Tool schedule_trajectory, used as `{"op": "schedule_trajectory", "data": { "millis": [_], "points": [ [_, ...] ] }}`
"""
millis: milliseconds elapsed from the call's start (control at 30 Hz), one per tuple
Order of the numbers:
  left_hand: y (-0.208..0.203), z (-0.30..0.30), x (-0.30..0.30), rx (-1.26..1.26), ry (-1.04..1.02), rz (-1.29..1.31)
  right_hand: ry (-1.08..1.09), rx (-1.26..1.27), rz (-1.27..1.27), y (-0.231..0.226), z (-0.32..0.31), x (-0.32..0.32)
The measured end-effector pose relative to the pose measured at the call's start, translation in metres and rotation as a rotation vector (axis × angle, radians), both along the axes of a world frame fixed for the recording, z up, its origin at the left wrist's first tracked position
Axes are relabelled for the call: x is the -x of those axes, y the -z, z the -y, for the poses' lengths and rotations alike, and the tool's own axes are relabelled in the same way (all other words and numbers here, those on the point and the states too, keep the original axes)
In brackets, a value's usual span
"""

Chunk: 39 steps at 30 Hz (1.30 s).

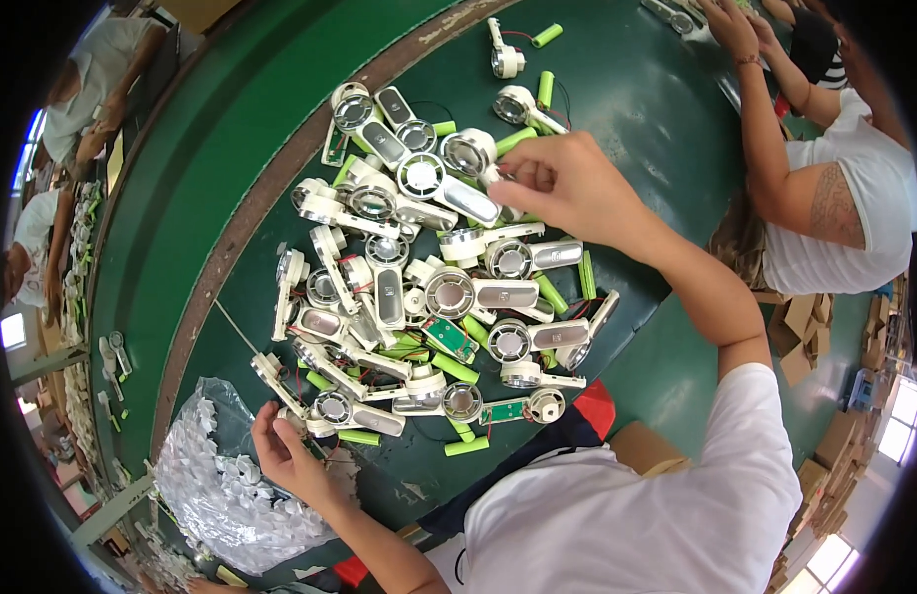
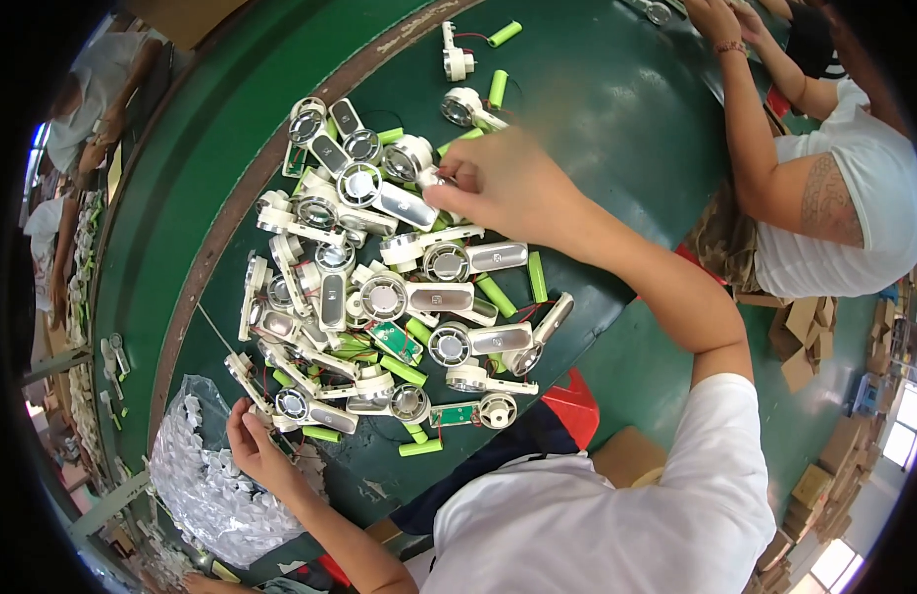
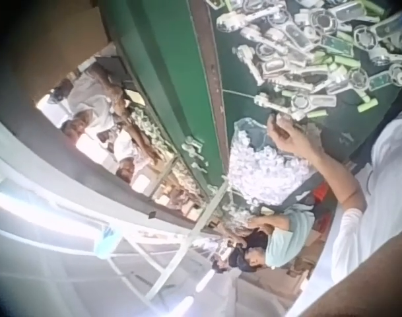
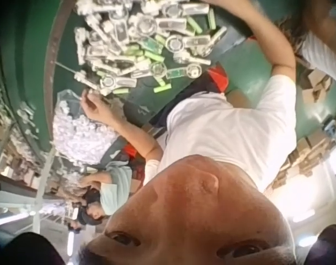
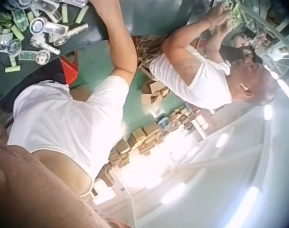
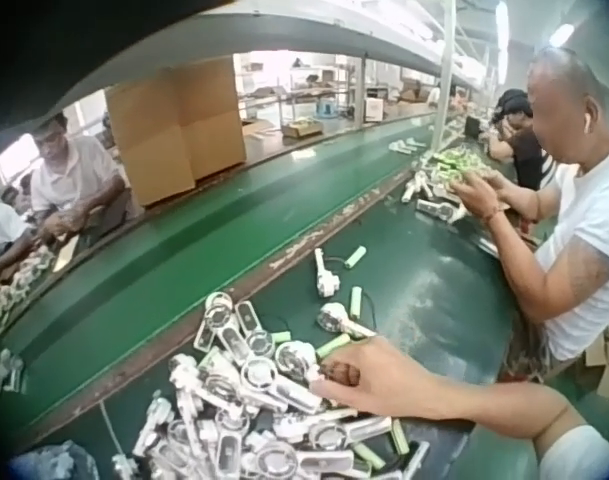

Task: The person assembles handheld fan components along a workbench, sorting the housing parts and repeatedly inserting white circular inserts from a plastic bag into the fan heads by hand.

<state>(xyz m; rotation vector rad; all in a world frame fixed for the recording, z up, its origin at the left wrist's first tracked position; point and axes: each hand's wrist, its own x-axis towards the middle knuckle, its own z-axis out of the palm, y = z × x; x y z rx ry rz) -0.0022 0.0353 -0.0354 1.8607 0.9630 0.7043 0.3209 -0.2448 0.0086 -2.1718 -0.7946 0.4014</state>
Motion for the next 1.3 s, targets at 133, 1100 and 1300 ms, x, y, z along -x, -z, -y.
{"op": "schedule_trajectory", "data": {
  "millis": [133,1100,1300],
  "points": [
    [-0.002,0.001,0.000,0.018,-0.015,0.003,0.195,-0.390,-0.135,0.009,0.004,-0.020],
    [-0.040,0.026,-0.017,-0.630,0.128,-0.152,-0.229,-0.089,0.155,-0.017,0.037,0.011],
    [-0.086,0.094,-0.117,-0.779,0.928,-0.264,-0.155,0.033,0.127,0.006,0.052,0.032]
  ]
}}
